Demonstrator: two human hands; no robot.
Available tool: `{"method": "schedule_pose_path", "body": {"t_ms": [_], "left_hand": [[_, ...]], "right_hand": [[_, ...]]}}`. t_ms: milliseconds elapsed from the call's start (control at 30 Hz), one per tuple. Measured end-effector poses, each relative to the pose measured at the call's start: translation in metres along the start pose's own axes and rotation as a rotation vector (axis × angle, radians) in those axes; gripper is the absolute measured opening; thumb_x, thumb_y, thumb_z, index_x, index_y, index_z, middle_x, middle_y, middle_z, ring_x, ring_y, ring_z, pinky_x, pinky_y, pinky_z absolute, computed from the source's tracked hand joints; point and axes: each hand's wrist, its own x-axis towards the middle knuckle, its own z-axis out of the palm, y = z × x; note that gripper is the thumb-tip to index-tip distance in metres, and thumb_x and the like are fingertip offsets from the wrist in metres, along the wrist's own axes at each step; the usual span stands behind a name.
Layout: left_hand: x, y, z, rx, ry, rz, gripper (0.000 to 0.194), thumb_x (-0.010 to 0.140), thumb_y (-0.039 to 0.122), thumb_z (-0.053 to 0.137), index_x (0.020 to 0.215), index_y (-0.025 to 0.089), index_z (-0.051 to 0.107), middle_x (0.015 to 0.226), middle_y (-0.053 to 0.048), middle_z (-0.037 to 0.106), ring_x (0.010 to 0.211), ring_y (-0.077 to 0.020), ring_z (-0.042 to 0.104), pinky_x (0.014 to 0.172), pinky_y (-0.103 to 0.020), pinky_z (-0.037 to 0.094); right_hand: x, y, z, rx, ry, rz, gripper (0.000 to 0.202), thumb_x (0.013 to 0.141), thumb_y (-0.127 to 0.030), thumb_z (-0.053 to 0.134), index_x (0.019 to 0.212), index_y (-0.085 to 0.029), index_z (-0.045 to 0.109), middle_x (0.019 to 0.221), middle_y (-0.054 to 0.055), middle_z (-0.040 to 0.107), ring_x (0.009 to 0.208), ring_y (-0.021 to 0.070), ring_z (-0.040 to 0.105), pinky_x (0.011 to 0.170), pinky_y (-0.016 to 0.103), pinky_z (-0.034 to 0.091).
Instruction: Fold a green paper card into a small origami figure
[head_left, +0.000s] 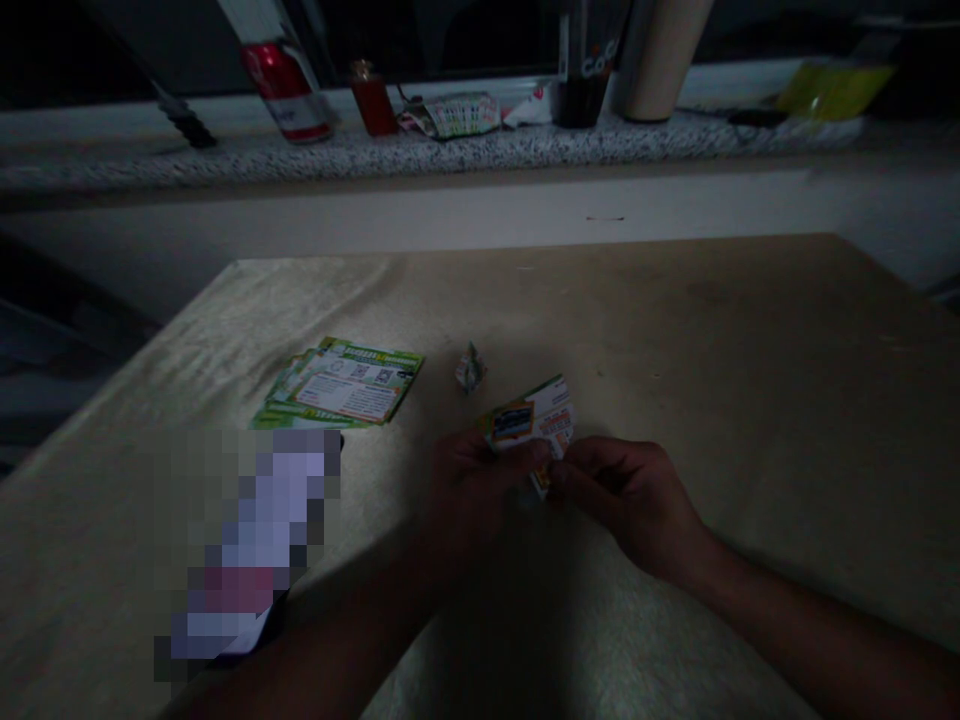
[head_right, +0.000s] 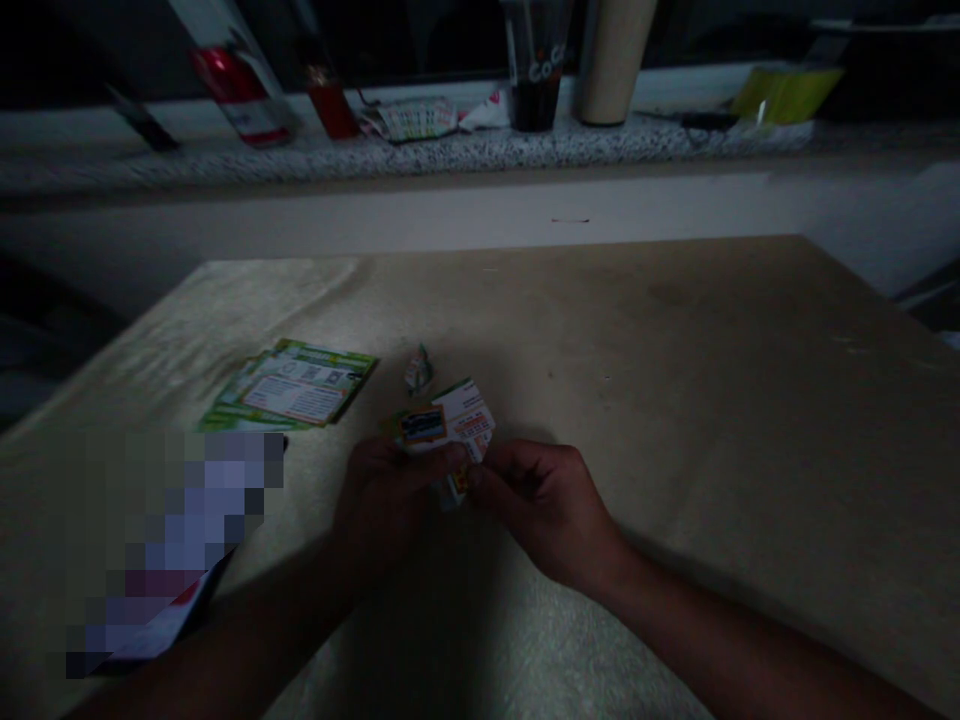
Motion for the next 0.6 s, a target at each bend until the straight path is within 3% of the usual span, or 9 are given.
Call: {"method": "schedule_pose_path", "body": {"t_ms": [167, 400, 600], "left_hand": [[0.0008, -0.0011, -0.0005, -0.015, 0.016, 0.013, 0.007, 0.073, 0.022, 0.082, 0.079, 0.019, 0.082, 0.082, -0.004, 0.081, 0.075, -0.0196, 0.074, 0.074, -0.030, 0.060], [0.0005, -0.0029, -0.0008, -0.009, 0.043, 0.027, 0.008, 0.072, 0.023, 0.083, 0.078, 0.018, 0.082, 0.083, -0.005, 0.081, 0.077, -0.0211, 0.074, 0.076, -0.032, 0.060], [0.0011, -0.0069, -0.0008, -0.064, 0.036, 0.022, 0.008, 0.072, 0.022, 0.083, 0.078, 0.019, 0.081, 0.080, -0.003, 0.080, 0.072, -0.0186, 0.073, 0.072, -0.029, 0.058]], "right_hand": [[0.0002, -0.0010, 0.0015, 0.006, -0.008, 0.052, 0.024, 0.079, -0.037, 0.083, 0.073, -0.016, 0.073, 0.065, 0.001, 0.068, 0.058, 0.0113, 0.058, 0.054, 0.023, 0.047], [0.0005, -0.0002, 0.0015, -0.007, -0.065, 0.056, 0.033, 0.085, -0.047, 0.075, 0.073, -0.016, 0.070, 0.065, 0.001, 0.064, 0.058, 0.0115, 0.054, 0.054, 0.025, 0.044], [0.0001, 0.0025, 0.0011, -0.011, -0.099, 0.075, 0.027, 0.084, -0.042, 0.075, 0.074, -0.017, 0.069, 0.067, 0.000, 0.061, 0.058, 0.0108, 0.051, 0.056, 0.025, 0.043]]}}
